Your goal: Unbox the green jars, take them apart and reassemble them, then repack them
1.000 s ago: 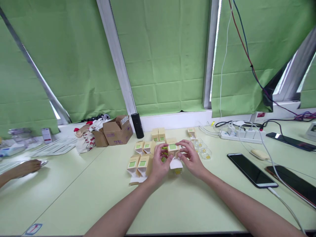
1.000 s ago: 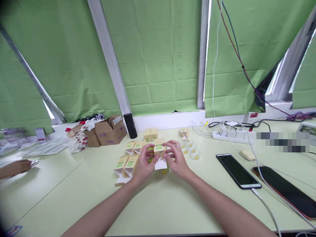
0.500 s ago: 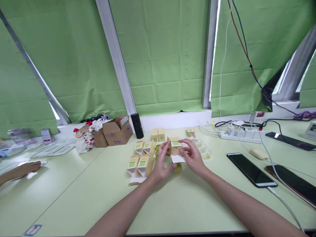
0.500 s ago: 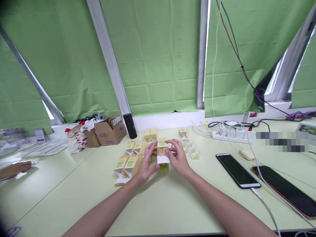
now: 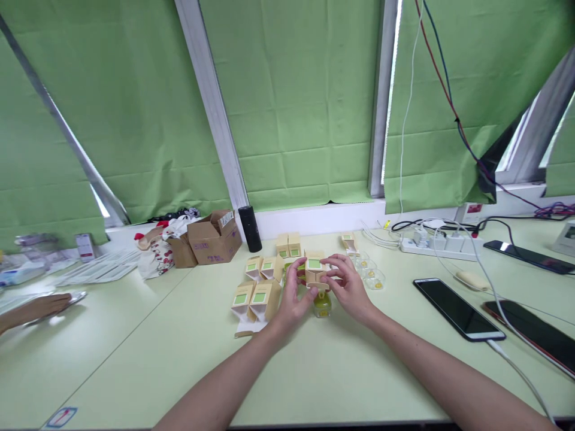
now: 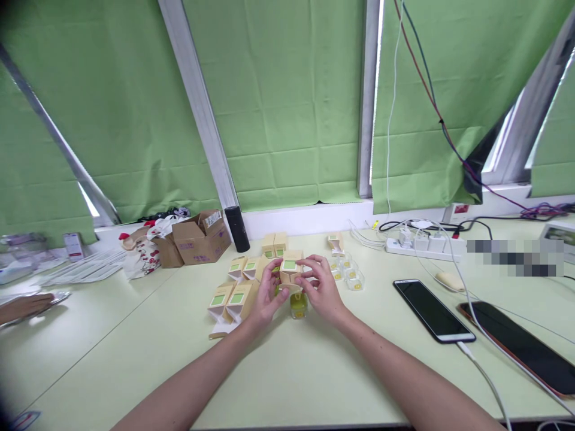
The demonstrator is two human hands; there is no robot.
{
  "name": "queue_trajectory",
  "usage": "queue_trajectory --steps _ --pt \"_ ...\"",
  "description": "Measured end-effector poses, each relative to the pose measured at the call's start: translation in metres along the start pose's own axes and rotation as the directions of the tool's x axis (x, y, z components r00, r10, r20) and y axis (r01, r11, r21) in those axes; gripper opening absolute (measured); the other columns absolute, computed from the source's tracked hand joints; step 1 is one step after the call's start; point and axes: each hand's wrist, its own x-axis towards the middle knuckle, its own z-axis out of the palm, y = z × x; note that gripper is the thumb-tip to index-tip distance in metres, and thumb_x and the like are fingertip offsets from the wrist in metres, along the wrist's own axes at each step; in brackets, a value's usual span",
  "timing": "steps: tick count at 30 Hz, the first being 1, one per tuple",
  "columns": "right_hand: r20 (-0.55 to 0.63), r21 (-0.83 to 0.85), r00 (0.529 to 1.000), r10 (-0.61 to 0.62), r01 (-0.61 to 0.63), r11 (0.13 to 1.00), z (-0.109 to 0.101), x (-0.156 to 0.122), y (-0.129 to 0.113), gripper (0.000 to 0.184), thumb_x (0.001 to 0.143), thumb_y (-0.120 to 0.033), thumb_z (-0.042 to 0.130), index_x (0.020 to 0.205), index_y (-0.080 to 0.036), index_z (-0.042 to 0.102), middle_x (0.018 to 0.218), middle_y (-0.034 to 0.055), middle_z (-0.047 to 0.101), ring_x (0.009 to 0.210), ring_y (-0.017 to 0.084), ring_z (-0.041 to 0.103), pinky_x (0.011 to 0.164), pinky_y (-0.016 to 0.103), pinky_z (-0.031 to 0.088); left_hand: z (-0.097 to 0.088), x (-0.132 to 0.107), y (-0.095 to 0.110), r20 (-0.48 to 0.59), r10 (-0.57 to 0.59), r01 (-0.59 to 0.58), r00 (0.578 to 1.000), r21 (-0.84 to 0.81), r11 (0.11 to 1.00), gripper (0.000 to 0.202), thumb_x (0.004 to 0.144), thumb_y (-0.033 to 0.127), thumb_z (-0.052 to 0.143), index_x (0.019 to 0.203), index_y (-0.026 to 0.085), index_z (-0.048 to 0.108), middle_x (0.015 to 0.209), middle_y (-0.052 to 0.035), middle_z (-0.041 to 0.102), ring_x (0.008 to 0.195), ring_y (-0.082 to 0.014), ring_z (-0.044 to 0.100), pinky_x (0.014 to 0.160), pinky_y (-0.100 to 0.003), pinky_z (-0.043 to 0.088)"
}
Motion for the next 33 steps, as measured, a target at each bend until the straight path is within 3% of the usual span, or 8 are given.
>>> queue_trajectory --steps 13,19,33 --pt "0.068 0.089 0.995 -0.069 0.063 0.994 -0.0015 -0.0046 -0.0013 0.035 0.099 -0.049 0.063 0.131 -0.033 0.066 0.136 0.0087 0.042 0.099 0.02 0.07 0.084 0.04 0.066 0.0023 0.002 0.0027 -0.043 -0.012 0.008 0.999 -0.106 0.994 0.057 0.092 0.05 0.071 0.137 0.027 0.045 0.134 -0.0113 0.055 0.123 -0.0275 0.055 0.101 -0.041 0.046" --pt "0.095 0.045 0.989 -0.109 0.105 0.993 -0.0017 -0.0066 -0.0016 0.038 0.1 -0.048 0.063 0.134 -0.033 0.065 0.136 0.0099 0.043 0.103 0.021 0.069 0.095 0.043 0.063 0.0015 0.0021 0.0028 -0.075 -0.007 -0.002 0.997 -0.124 0.992 0.052 0.091 0.046 0.071 0.133 0.028 0.047 0.128 -0.0079 0.058 0.122 -0.0257 0.054 0.102 -0.039 0.045" --pt "0.125 -0.001 0.977 -0.176 0.177 0.984 -0.0022 -0.008 -0.0059 0.037 0.1 -0.04 0.063 0.136 -0.033 0.063 0.139 0.0101 0.04 0.102 0.02 0.069 0.097 0.044 0.063 0.0013 0.0012 0.0031 -0.094 -0.01 -0.001 0.995 -0.119 0.993 0.048 0.09 0.039 0.068 0.132 0.026 0.047 0.125 -0.008 0.059 0.121 -0.0261 0.055 0.101 -0.039 0.046"
